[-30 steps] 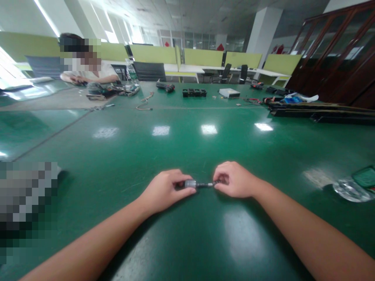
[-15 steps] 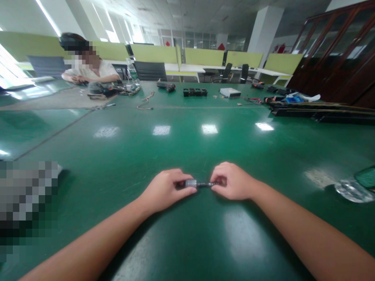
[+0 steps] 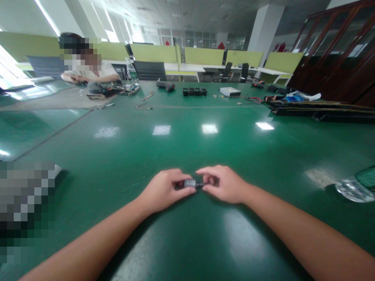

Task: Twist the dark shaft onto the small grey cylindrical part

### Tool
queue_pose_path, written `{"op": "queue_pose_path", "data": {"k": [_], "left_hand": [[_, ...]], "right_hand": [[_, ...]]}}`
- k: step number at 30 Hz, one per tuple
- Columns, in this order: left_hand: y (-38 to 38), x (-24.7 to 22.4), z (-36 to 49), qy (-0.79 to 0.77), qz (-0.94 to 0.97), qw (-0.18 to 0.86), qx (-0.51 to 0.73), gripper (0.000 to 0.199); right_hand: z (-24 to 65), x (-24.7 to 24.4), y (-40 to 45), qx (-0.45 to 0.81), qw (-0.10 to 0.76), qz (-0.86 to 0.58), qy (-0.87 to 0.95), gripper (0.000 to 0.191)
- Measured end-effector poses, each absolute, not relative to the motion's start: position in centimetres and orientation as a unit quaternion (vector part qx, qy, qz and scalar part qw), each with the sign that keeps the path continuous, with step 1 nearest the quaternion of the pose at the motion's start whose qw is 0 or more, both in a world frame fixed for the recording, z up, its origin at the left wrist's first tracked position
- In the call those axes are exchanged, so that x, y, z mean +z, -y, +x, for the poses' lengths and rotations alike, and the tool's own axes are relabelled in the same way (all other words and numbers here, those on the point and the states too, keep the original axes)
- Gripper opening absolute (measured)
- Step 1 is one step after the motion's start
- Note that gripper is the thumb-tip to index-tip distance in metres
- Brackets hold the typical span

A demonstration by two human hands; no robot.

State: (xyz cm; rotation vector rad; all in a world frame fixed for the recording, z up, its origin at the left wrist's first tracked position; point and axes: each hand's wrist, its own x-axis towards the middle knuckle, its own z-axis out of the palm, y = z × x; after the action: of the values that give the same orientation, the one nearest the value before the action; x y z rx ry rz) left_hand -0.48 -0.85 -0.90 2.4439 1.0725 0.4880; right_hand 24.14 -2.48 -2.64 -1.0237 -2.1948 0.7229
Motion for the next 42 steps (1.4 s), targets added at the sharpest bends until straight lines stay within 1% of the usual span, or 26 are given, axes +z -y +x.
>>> {"op": "queue_pose_path", "data": {"k": [4,10,13,17,20,28,34,42], "left_hand": [[0.8,-1.0,-0.5,-0.384,0.882,0.209,0.176,0.029],[0.8,-0.9,-0.5,-0.384,0.881,0.213,0.179,0.028],[0.8,-0.9,-0.5,-0.383,0.881,0.213,0.178,0.028],[0.8,-0.9,-0.5,-0.383,0.882,0.213,0.175,0.027],[0.7,-1.0,-0.5,-0.385,0.882,0.21,0.175,0.028],[0.8,-1.0,-0.3,-0.384,0.883,0.202,0.176,0.024],[0.8,-0.9,-0.3,-0.376,0.887,0.199,0.179,0.025],[0.8,-1.0,-0.3,-0.38,0.886,0.199,0.174,0.027]], "right_hand": [[24.2,-2.8,2.5,0.29,0.298,-0.389,0.822,0.049],[24.3,-3.0,2.4,0.267,0.308,-0.386,0.827,0.049],[24.3,-3.0,2.3,0.251,0.307,-0.384,0.834,0.044],[24.1,-2.8,2.3,0.224,0.294,-0.378,0.849,0.028],[23.9,-2.6,2.3,0.216,0.297,-0.381,0.849,0.022],[23.2,-2.3,2.6,0.186,0.263,-0.388,0.864,0.022],[23.1,-2.2,2.8,0.202,0.278,-0.402,0.849,0.017],[23.0,-2.1,2.7,0.206,0.26,-0.401,0.854,0.014]]}}
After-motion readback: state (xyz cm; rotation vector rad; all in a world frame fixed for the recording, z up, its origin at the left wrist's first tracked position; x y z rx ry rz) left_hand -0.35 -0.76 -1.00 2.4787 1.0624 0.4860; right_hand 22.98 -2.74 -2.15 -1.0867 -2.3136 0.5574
